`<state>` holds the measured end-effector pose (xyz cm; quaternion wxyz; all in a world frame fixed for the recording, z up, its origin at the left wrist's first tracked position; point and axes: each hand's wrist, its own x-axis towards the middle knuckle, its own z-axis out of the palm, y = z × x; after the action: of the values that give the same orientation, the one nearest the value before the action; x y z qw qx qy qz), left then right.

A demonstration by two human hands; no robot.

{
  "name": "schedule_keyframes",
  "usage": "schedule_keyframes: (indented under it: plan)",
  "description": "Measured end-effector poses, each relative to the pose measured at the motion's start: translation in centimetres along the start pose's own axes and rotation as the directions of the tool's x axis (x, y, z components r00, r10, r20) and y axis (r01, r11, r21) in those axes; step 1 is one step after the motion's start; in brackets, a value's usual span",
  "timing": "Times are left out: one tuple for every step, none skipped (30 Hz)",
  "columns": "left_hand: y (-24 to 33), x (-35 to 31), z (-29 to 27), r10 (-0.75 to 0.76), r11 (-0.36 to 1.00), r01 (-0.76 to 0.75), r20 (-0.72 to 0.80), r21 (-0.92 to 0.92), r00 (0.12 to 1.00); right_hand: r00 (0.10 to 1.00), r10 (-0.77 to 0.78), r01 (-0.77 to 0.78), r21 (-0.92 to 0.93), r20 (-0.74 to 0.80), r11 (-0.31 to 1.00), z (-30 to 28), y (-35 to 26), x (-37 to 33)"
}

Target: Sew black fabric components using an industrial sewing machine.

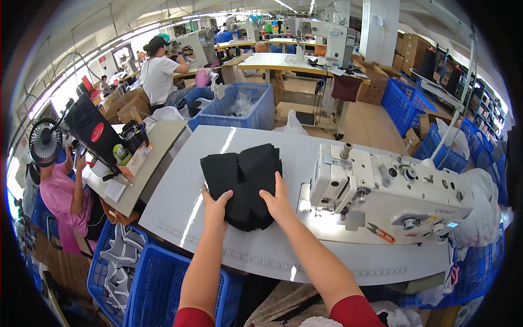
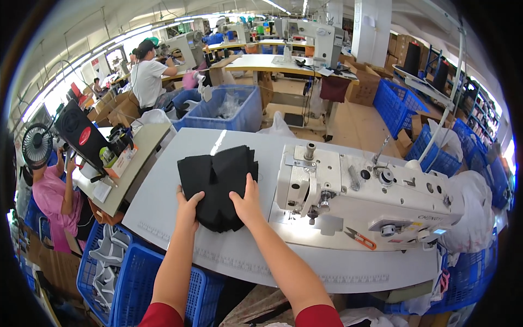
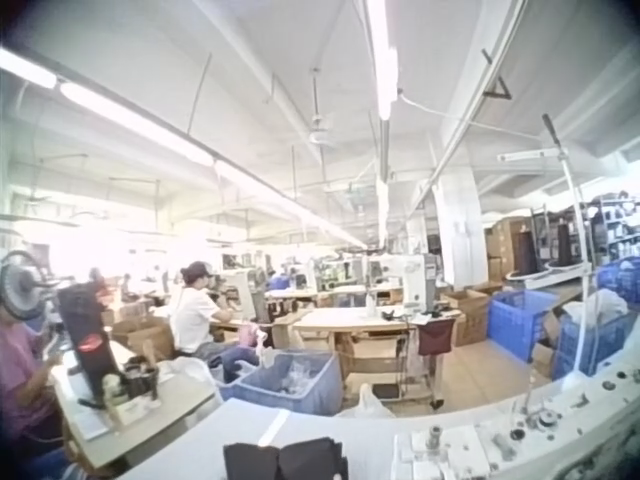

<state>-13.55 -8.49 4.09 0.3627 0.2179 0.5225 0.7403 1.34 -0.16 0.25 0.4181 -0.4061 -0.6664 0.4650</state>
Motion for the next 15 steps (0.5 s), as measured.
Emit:
schedule_keyframes:
  plan:
    - [-0.3,1.5,0.1,-0.04,0.999,0.041,0.045,-0.012,0.998,0.999,0.043,-0.042,0.036,-0.013,0.998,0.0,-0.3,0.6]
    - [0.1,2.7,0.6,-0.068,0.997,0.071,0.097,-0.021,0.993,0.997,0.075,-0.073,0.077,-0.028,0.994,0.0,-0.7,1.4]
    - [0.6,3.5,1.5,-0.048,0.999,0.046,0.1,0.022,0.994,0.998,0.06,-0.057,0.082,-0.036,0.995,0.0,-0.7,2.3]
    - [0.8,4.7,1.9,-0.032,0.999,0.03,0.11,0.021,0.993,0.997,0.038,-0.03,0.114,-0.074,0.993,0.2,-0.6,3.4]
    - [0.4,6.5,1.8,-0.055,0.998,0.052,0.13,0.026,0.99,0.994,0.026,-0.01,0.146,-0.109,0.989,0.7,-0.2,4.5]
    - [0.2,8.2,2.1,-0.077,0.997,0.073,0.156,0.029,0.985,0.993,0.016,0.002,0.149,-0.119,0.989,1.0,-0.1,5.6]
    - [0.2,9.5,2.1,-0.067,0.998,0.062,0.167,0.03,0.984,0.99,0.019,0.0,0.138,-0.139,0.99,1.4,0.0,6.5]
    - [0.0,10.6,2.3,-0.083,0.996,0.074,0.179,0.059,0.98,0.986,0.024,-0.003,0.125,-0.165,0.992,1.7,0.3,7.4]
    - [-0.1,11.7,2.6,-0.099,0.992,0.084,0.19,0.089,0.977,0.983,0.016,0.007,0.127,-0.181,0.992,1.9,0.7,8.2]
    - [-0.4,12.8,2.8,-0.094,0.993,0.076,0.206,0.091,0.974,0.976,-0.001,0.025,0.108,-0.216,0.994,2.0,1.0,8.9]
    - [-0.6,13.4,3.2,-0.095,0.991,0.072,0.212,0.113,0.973,0.969,-0.012,0.035,0.089,-0.248,0.995,2.2,1.3,9.3]
    - [-0.9,14.0,3.5,-0.097,0.989,0.069,0.219,0.134,0.971,0.965,-0.01,0.034,0.088,-0.262,0.996,2.2,1.7,9.6]
    - [-1.2,14.5,3.8,-0.104,0.988,0.073,0.234,0.137,0.967,0.947,0.009,0.026,0.103,-0.322,0.994,2.2,2.1,9.9]
    - [-1.0,14.3,4.7,-0.015,0.964,-0.022,0.139,0.265,0.99,0.926,0.033,0.01,0.113,-0.375,0.994,1.8,3.0,10.0]
    - [-0.5,14.0,4.5,0.096,0.91,-0.103,0.037,0.401,0.995,0.93,0.041,0.001,0.113,-0.365,0.994,2.0,2.7,8.9]
